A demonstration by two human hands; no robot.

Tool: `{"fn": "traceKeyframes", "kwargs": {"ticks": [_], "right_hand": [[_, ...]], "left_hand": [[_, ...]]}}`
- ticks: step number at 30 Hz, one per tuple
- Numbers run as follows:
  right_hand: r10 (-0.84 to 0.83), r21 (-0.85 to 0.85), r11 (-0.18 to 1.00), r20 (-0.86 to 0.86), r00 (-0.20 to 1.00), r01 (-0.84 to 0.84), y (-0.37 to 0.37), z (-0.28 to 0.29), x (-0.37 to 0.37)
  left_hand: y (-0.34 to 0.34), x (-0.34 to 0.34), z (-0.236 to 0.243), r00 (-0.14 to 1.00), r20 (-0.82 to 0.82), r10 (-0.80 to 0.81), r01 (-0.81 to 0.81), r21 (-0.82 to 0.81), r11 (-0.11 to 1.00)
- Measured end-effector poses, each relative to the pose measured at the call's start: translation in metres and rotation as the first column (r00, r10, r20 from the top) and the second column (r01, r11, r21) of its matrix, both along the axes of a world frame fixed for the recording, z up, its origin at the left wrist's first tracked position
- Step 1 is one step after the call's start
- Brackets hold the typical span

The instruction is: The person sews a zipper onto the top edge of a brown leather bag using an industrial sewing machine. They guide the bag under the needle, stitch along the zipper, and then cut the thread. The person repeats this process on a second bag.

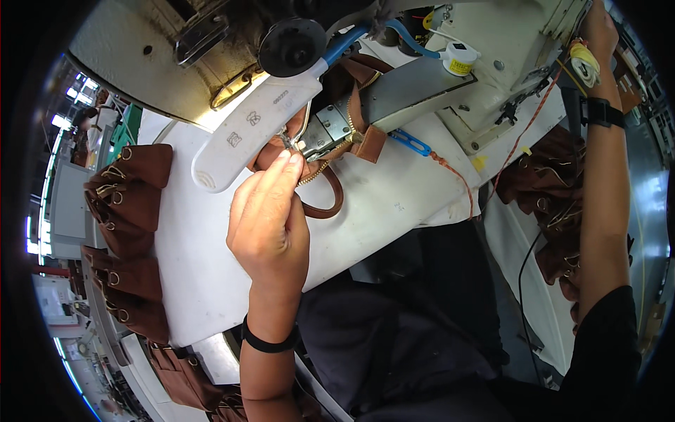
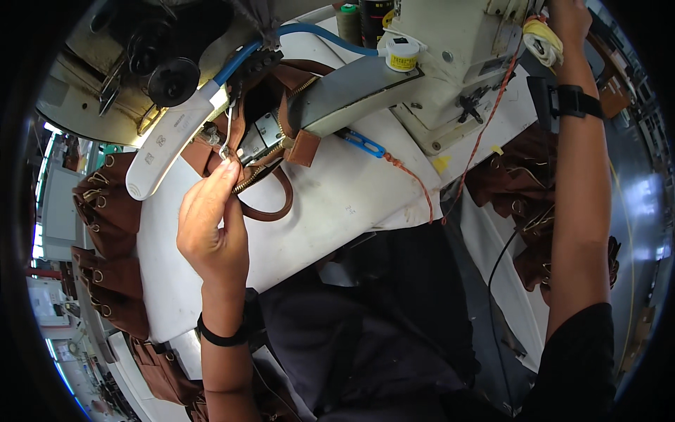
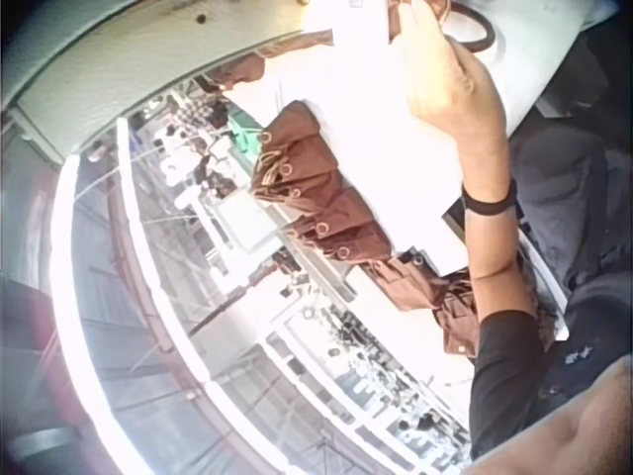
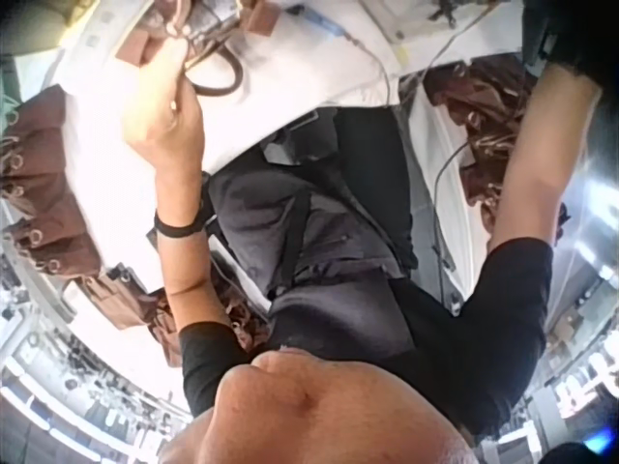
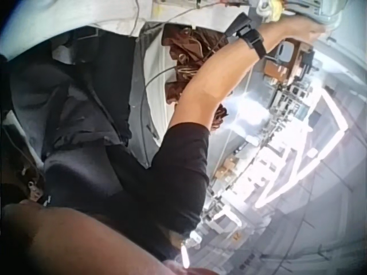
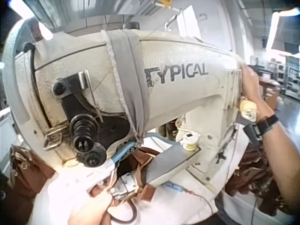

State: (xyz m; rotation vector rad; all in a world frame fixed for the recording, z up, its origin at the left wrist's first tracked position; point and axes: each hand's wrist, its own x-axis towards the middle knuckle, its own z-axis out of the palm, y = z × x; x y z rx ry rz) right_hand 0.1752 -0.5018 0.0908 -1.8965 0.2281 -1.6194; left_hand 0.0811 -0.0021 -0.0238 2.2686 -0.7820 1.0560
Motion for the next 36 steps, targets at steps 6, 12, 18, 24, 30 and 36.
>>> {"fn": "traceKeyframes", "kwargs": {"ticks": [6,12,18,24,30,36], "right_hand": [[-0.089,0.062,0.994,-0.025,0.996,0.091,-0.026,-0.002,0.009],[0.012,0.104,0.995,-0.002,1.0,-0.012,-0.006,-0.018,0.005],[0.123,0.233,0.964,0.046,0.991,-0.131,0.0,-0.022,0.005],[0.304,0.49,0.791,0.208,0.93,-0.368,-0.014,-0.023,0.007],[0.209,0.196,0.943,0.275,0.939,-0.267,-0.018,-0.044,-0.046],[0.84,0.385,0.541,-0.19,0.509,-0.748,0.225,-0.09,-0.165]], "left_hand": [[-0.002,-0.001,0.004,1.0,-0.013,0.023,-0.023,0.019,1.0],[-0.002,-0.003,0.006,0.999,-0.019,0.044,-0.043,0.046,0.998],[0.003,0.001,-0.001,1.0,0.023,0.003,-0.004,0.053,0.999],[0.007,0.003,-0.006,0.998,-0.047,-0.045,0.043,-0.035,0.998],[0.008,0.003,-0.01,0.995,-0.086,-0.052,0.044,-0.099,0.994],[0.012,0.003,-0.012,0.993,-0.09,-0.08,0.071,-0.092,0.993]]}}
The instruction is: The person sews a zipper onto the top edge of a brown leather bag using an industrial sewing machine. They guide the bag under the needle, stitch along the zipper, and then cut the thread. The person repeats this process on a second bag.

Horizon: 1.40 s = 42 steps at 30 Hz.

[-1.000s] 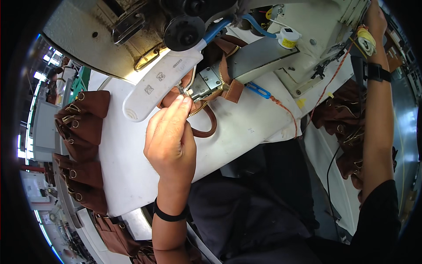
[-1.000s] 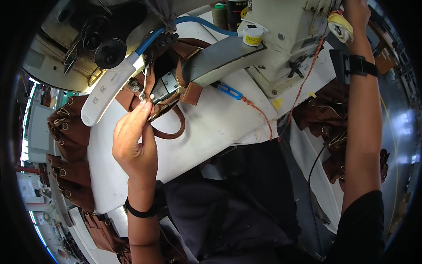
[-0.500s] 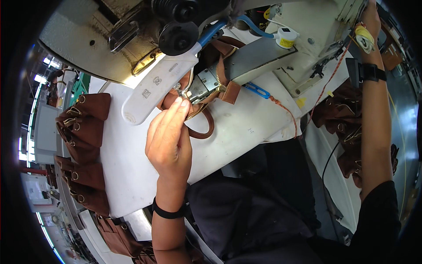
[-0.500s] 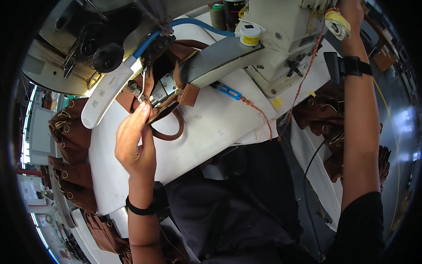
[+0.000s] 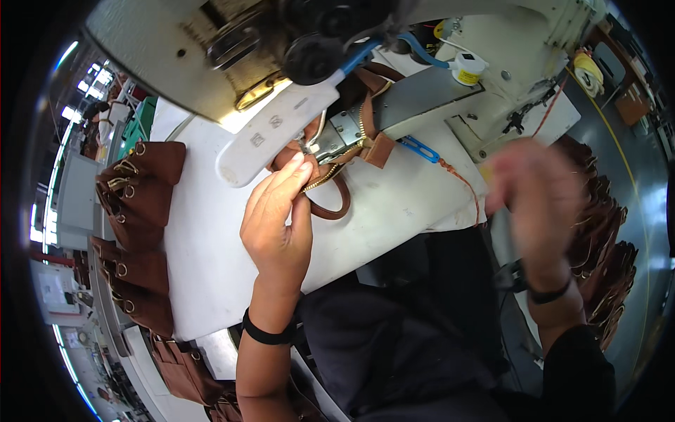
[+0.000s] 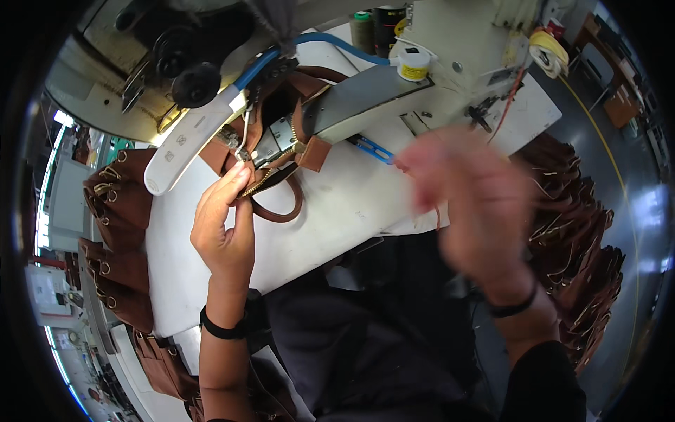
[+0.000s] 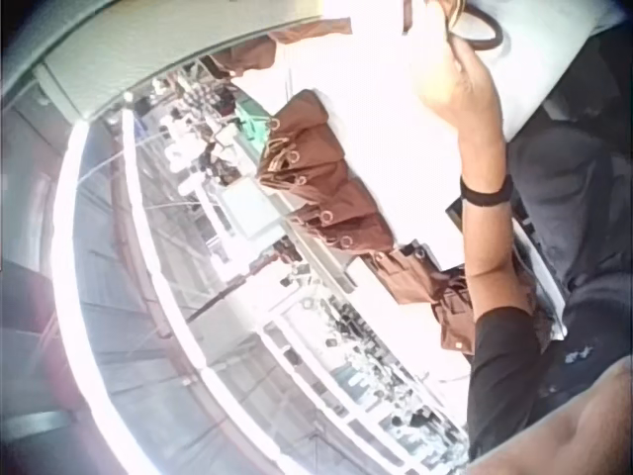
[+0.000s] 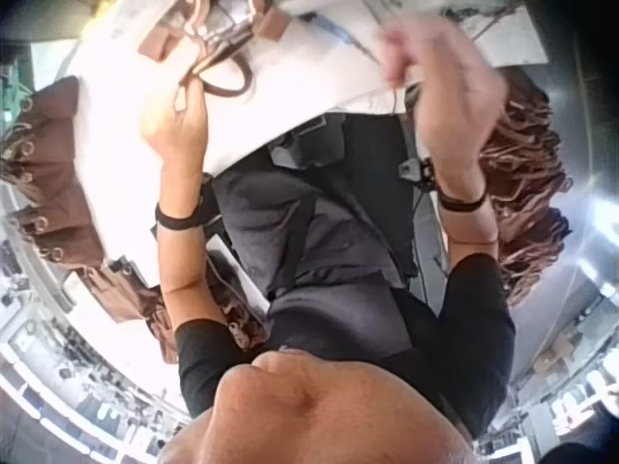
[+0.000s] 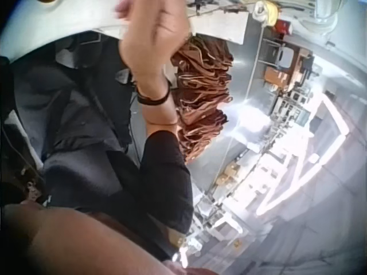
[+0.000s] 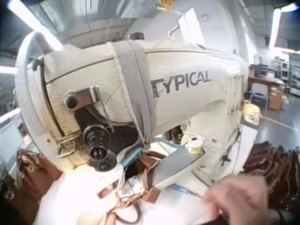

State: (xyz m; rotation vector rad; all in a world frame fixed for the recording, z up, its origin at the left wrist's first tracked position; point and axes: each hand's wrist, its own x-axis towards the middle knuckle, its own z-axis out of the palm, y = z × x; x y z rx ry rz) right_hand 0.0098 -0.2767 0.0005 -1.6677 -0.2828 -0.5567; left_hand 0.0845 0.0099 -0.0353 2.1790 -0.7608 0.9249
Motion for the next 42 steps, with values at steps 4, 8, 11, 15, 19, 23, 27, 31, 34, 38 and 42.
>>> {"fn": "traceKeyframes", "kwargs": {"ticks": [4,8,11,15,19,23,27,31,34,38,42], "right_hand": [[0.475,0.405,0.86,-0.417,0.775,-0.31,0.089,-0.018,0.032],[0.514,0.635,0.755,-0.419,0.748,-0.164,0.121,-0.034,0.063],[0.512,0.703,0.7,-0.369,0.776,-0.128,0.128,-0.037,0.065],[0.498,0.671,0.728,-0.378,0.781,-0.14,0.129,-0.032,0.061],[0.495,0.682,0.715,-0.34,0.8,-0.153,0.132,-0.039,0.063],[0.467,0.66,0.735,-0.327,0.822,-0.155,0.134,-0.041,0.063],[0.466,0.698,0.705,-0.324,0.823,-0.125,0.138,-0.035,0.065],[0.448,0.697,0.71,-0.34,0.827,-0.099,0.14,-0.035,0.066],[0.438,0.686,0.722,-0.347,0.829,-0.095,0.14,-0.03,0.067],[0.446,0.712,0.698,-0.351,0.823,-0.074,0.14,-0.029,0.067],[0.439,0.716,0.696,-0.364,0.821,-0.055,0.142,-0.028,0.063]], "left_hand": [[-0.005,0.0,0.001,1.0,-0.01,0.02,-0.02,-0.008,1.0],[-0.005,-0.002,0.002,1.0,-0.022,0.012,-0.013,-0.036,0.999],[-0.002,-0.001,0.003,1.0,-0.014,0.014,-0.015,-0.015,1.0],[-0.001,0.001,0.002,1.0,-0.001,-0.01,0.01,-0.029,1.0],[0.0,0.001,-0.001,1.0,-0.024,0.003,-0.004,-0.049,0.999],[-0.001,0.002,-0.005,0.995,-0.099,0.006,-0.018,-0.122,0.992],[-0.001,0.002,-0.003,0.99,-0.141,0.008,-0.03,-0.151,0.988],[0.0,0.004,-0.005,0.988,-0.156,0.019,-0.045,-0.168,0.985],[0.001,0.005,-0.007,0.981,-0.189,0.035,-0.074,-0.205,0.976],[-0.005,0.005,-0.009,0.979,-0.205,0.021,-0.077,-0.271,0.96],[-0.003,0.005,-0.009,0.979,-0.201,0.044,-0.095,-0.248,0.964]]}}
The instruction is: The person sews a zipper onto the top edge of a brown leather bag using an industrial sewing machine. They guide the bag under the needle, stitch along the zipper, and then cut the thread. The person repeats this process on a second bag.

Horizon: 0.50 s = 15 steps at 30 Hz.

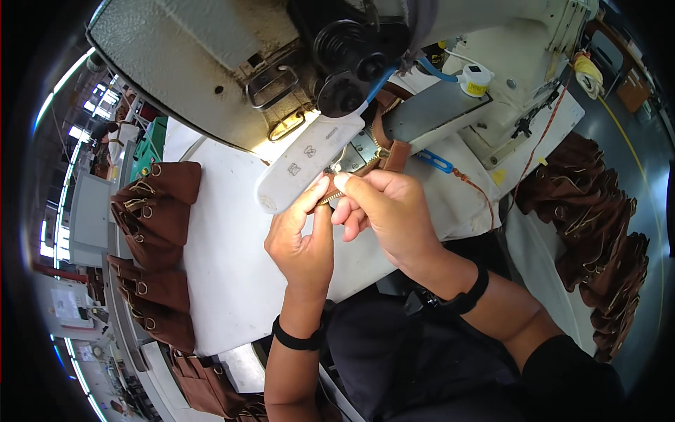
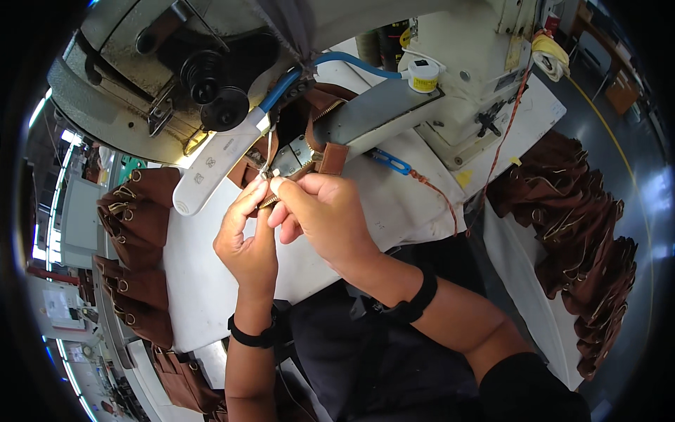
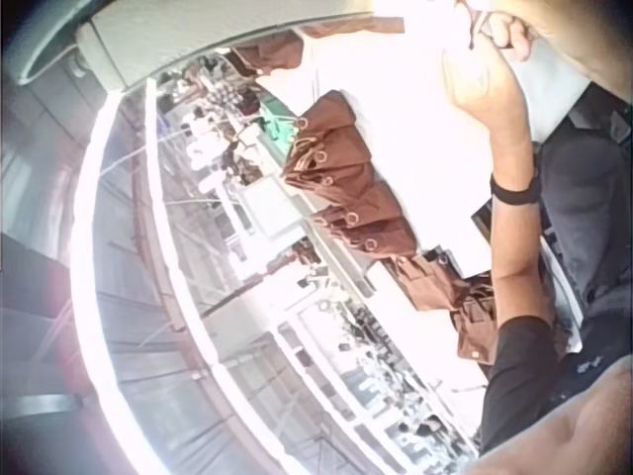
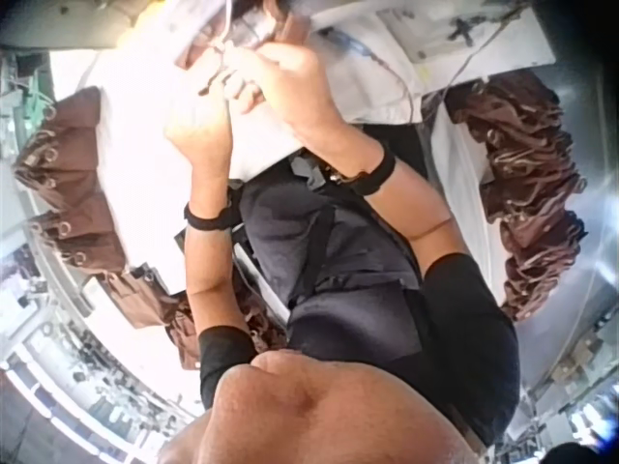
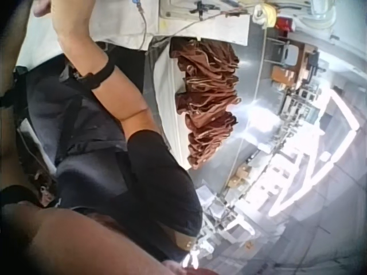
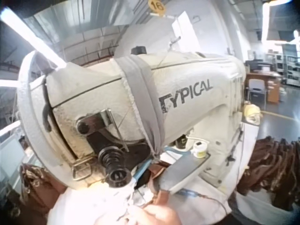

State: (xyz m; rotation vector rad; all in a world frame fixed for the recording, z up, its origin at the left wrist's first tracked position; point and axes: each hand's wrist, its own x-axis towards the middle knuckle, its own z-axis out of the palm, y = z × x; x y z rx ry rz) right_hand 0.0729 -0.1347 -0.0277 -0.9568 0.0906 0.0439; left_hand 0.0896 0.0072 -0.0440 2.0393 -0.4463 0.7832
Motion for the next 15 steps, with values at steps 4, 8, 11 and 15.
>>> {"fn": "traceKeyframes", "kwargs": {"ticks": [4,8,11,15], "right_hand": [[-0.007,-0.063,0.998,0.056,0.998,0.011,-0.0013,-0.0019,-0.0012],[-0.006,-0.022,1.0,-0.007,1.0,0.006,0.0001,0.0026,-0.0003],[-0.015,0.008,1.0,-0.009,1.0,0.015,0.0016,0.0017,0.0001],[-0.04,0.047,0.998,-0.018,0.999,0.041,0.0033,0.0011,0.0001]], "left_hand": [[-0.001,0.0008,0.0021,1.0,0.029,0.007,-0.008,0.041,0.999],[-0.0022,0.0006,0.0017,0.999,0.05,0.013,-0.016,0.061,0.998],[-0.003,0.0011,0.0035,0.999,0.054,0.007,-0.01,0.056,0.998],[-0.0041,0.0001,0.0038,0.999,0.049,-0.005,0.001,0.062,0.998]]}}
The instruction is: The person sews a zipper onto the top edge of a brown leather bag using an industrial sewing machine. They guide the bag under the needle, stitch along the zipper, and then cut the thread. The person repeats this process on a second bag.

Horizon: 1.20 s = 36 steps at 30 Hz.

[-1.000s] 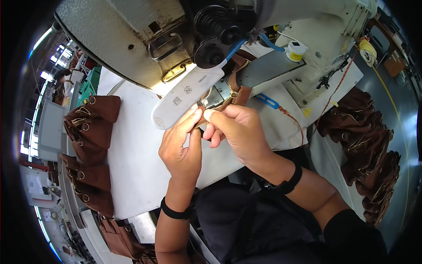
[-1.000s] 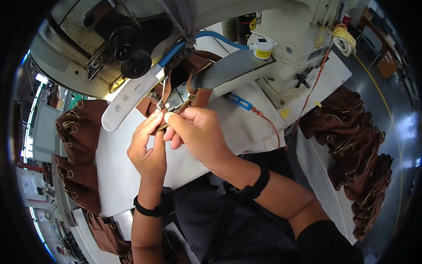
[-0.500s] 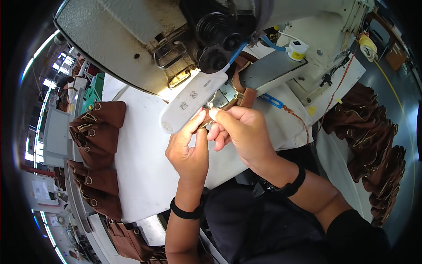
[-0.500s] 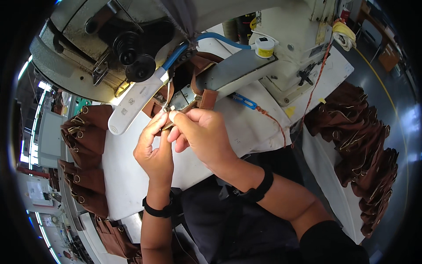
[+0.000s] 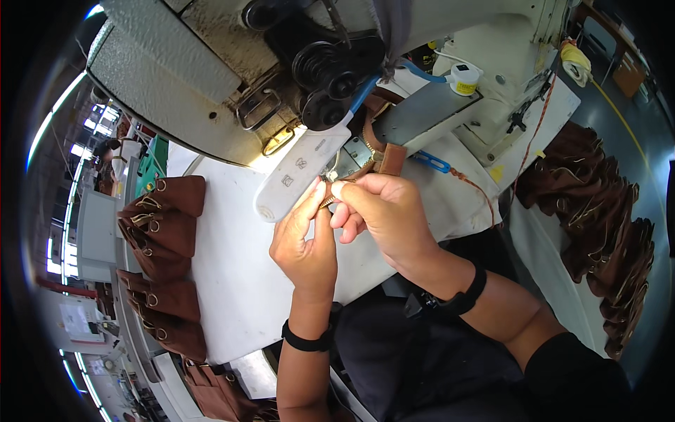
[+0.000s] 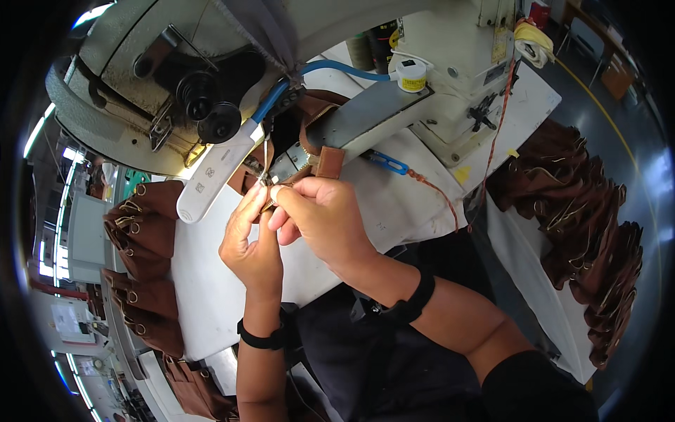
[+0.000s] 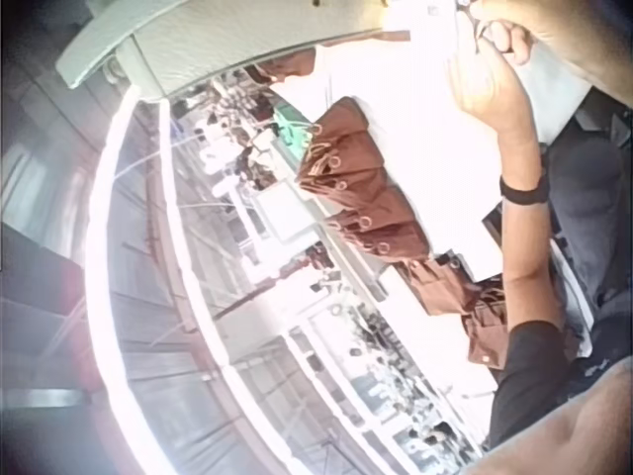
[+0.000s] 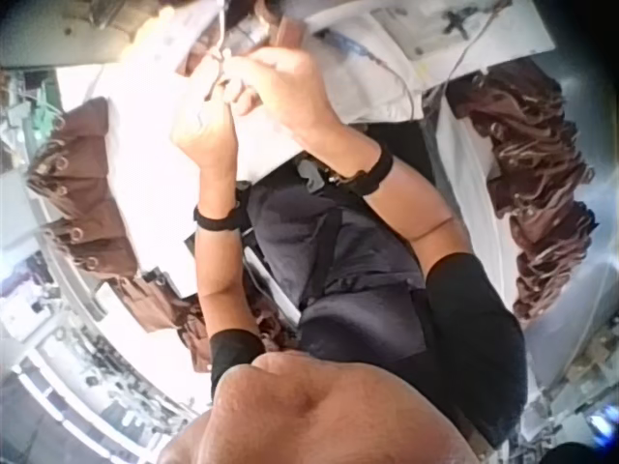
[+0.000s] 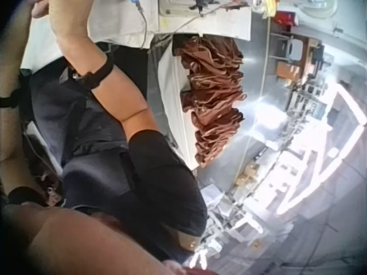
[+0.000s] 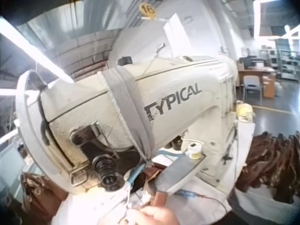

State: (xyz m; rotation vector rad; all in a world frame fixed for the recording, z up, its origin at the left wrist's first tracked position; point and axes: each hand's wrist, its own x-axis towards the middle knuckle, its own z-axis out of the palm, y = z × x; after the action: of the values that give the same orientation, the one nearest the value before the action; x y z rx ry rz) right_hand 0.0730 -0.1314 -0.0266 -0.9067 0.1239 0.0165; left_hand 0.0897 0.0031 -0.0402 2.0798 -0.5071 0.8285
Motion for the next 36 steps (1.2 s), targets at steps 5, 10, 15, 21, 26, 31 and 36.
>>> {"fn": "traceKeyframes", "kwargs": {"ticks": [5,10,15,21,26,31,36], "right_hand": [[-0.001,0.006,1.0,0.009,1.0,0.001,0.001,-0.001,0.001],[0.027,-0.063,0.998,0.034,0.999,-0.025,-0.005,-0.006,0.001],[0.04,-0.094,0.995,0.005,0.999,-0.04,-0.005,-0.001,0.001],[0.036,-0.117,0.993,0.046,0.998,-0.031,-0.005,-0.006,0.002],[0.031,-0.115,0.993,0.054,0.998,-0.025,-0.002,-0.003,0.001],[0.025,-0.114,0.993,0.063,0.998,-0.018,-0.004,-0.001,0.0],[0.241,-0.502,0.845,0.047,0.97,-0.186,-0.048,0.024,-0.014]], "left_hand": [[0.0,0.0,0.0,1.0,-0.004,-0.013,0.013,-0.013,1.0],[0.001,0.001,0.0,0.999,0.024,-0.027,0.027,-0.002,1.0],[0.0,0.001,-0.001,0.999,0.026,-0.034,0.035,-0.027,0.999],[-0.002,0.0,-0.002,0.998,0.041,-0.052,0.054,-0.066,0.996],[0.001,0.002,-0.003,0.998,0.043,-0.041,0.044,-0.063,0.997],[0.002,0.003,-0.002,0.998,0.042,-0.039,0.04,-0.028,0.999],[0.013,-0.001,0.01,0.995,-0.013,-0.096,0.096,0.091,0.991]]}}
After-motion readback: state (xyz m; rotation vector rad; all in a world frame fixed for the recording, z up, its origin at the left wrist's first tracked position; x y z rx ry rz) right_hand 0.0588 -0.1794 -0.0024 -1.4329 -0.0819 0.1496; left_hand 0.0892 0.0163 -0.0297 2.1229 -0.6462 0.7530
